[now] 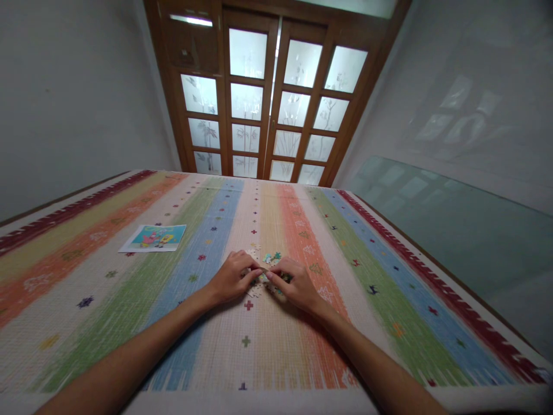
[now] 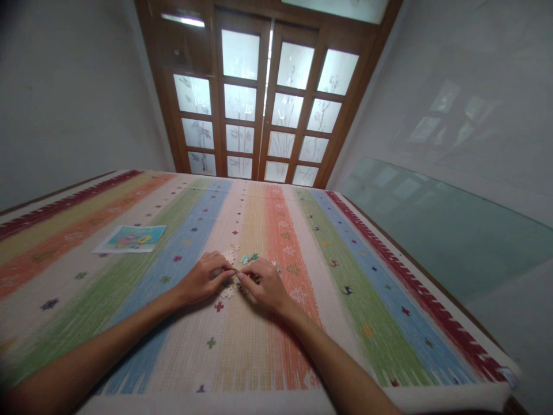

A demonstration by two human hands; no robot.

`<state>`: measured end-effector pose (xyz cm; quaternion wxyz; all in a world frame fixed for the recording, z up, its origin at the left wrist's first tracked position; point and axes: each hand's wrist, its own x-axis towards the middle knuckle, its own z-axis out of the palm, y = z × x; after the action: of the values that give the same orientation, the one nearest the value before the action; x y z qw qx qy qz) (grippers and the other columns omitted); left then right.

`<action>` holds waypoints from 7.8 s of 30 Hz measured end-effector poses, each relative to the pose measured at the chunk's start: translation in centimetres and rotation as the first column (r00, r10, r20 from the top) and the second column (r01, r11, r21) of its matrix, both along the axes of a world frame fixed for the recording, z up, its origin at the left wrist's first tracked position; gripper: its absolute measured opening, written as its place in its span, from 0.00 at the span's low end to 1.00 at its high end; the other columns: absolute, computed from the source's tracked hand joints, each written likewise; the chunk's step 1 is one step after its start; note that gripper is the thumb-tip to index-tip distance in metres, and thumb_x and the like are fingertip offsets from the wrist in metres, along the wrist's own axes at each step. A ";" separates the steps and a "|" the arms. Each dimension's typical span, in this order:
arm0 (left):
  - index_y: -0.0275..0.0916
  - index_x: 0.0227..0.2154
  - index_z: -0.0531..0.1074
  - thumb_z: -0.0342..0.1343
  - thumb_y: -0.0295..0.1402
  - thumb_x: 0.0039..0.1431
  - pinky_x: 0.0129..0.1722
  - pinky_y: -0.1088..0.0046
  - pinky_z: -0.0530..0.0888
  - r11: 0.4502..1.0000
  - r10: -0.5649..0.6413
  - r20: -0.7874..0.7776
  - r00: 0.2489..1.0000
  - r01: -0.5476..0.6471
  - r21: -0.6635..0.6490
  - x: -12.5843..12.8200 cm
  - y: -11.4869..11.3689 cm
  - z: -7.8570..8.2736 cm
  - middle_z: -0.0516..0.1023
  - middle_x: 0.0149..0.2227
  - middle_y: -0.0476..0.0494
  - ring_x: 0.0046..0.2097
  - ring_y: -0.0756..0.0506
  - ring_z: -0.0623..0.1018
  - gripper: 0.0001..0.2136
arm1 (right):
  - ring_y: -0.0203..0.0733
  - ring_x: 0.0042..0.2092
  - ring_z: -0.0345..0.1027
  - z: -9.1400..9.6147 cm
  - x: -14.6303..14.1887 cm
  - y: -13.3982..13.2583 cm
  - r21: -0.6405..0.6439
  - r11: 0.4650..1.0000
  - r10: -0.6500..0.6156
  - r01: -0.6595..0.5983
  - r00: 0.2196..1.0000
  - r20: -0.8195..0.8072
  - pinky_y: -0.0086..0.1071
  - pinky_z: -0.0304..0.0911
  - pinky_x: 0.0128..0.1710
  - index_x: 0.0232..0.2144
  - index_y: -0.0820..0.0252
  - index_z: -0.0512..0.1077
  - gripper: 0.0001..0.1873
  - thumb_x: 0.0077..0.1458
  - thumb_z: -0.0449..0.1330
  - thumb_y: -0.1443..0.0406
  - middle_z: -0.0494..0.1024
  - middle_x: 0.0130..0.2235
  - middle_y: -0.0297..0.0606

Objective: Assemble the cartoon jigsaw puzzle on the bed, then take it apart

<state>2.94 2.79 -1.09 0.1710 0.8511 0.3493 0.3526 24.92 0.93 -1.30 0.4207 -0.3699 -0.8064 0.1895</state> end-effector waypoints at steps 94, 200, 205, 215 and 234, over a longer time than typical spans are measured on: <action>0.40 0.43 0.79 0.52 0.30 0.65 0.47 0.62 0.74 0.981 -0.142 0.033 0.989 0.145 -0.129 -2.2 0.8 0.3 0.81 0.41 0.40 0.44 0.42 0.78 0.11 | 0.48 0.47 0.67 0.2 0.7 -0.6 0.027 0.999 0.015 -0.025 0.944 0.331 0.45 0.62 0.50 0.45 0.53 0.80 0.13 0.57 0.68 0.63 0.77 0.44 0.41; 0.39 0.47 0.78 0.57 0.36 0.65 0.58 0.54 0.70 0.996 -0.051 -0.020 0.999 0.049 -0.071 -1.0 3.6 -0.6 0.79 0.51 0.37 0.54 0.38 0.75 0.12 | 0.47 0.45 0.73 -0.1 6.8 3.4 -0.112 0.989 -0.057 0.093 0.956 0.288 0.41 0.67 0.48 0.45 0.57 0.81 0.13 0.56 0.66 0.65 0.79 0.42 0.42; 0.40 0.50 0.76 0.59 0.40 0.67 0.60 0.53 0.69 0.983 -0.182 -0.110 0.977 0.180 -0.031 0.3 2.3 -1.7 0.75 0.56 0.35 0.59 0.37 0.72 0.14 | 0.44 0.43 0.71 0.3 7.1 2.7 -0.183 0.983 0.078 -0.019 0.944 0.320 0.37 0.67 0.45 0.45 0.59 0.80 0.13 0.56 0.67 0.65 0.75 0.43 0.42; 0.39 0.41 0.72 0.50 0.30 0.70 0.47 0.62 0.74 0.986 -0.141 0.019 0.990 0.142 -0.087 1.0 1.7 -1.5 0.78 0.41 0.41 0.43 0.43 0.76 0.07 | 0.43 0.40 0.74 -0.4 5.4 2.6 -0.212 0.976 -0.002 0.039 0.985 0.173 0.37 0.66 0.43 0.41 0.60 0.78 0.11 0.65 0.57 0.63 0.82 0.39 0.40; 0.38 0.46 0.74 0.58 0.33 0.61 0.54 0.56 0.71 0.974 -0.220 -0.054 0.974 0.222 0.043 1.7 0.3 -0.6 0.76 0.48 0.37 0.51 0.37 0.73 0.12 | 0.48 0.51 0.70 -0.1 4.8 1.8 -0.044 0.999 -0.021 0.033 0.966 0.258 0.45 0.64 0.54 0.42 0.57 0.81 0.10 0.58 0.65 0.67 0.77 0.48 0.44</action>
<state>4.63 3.10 -1.72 0.1800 0.8970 0.2478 0.3189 29.71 2.76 -1.38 0.3059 -0.4122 -0.8445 0.1531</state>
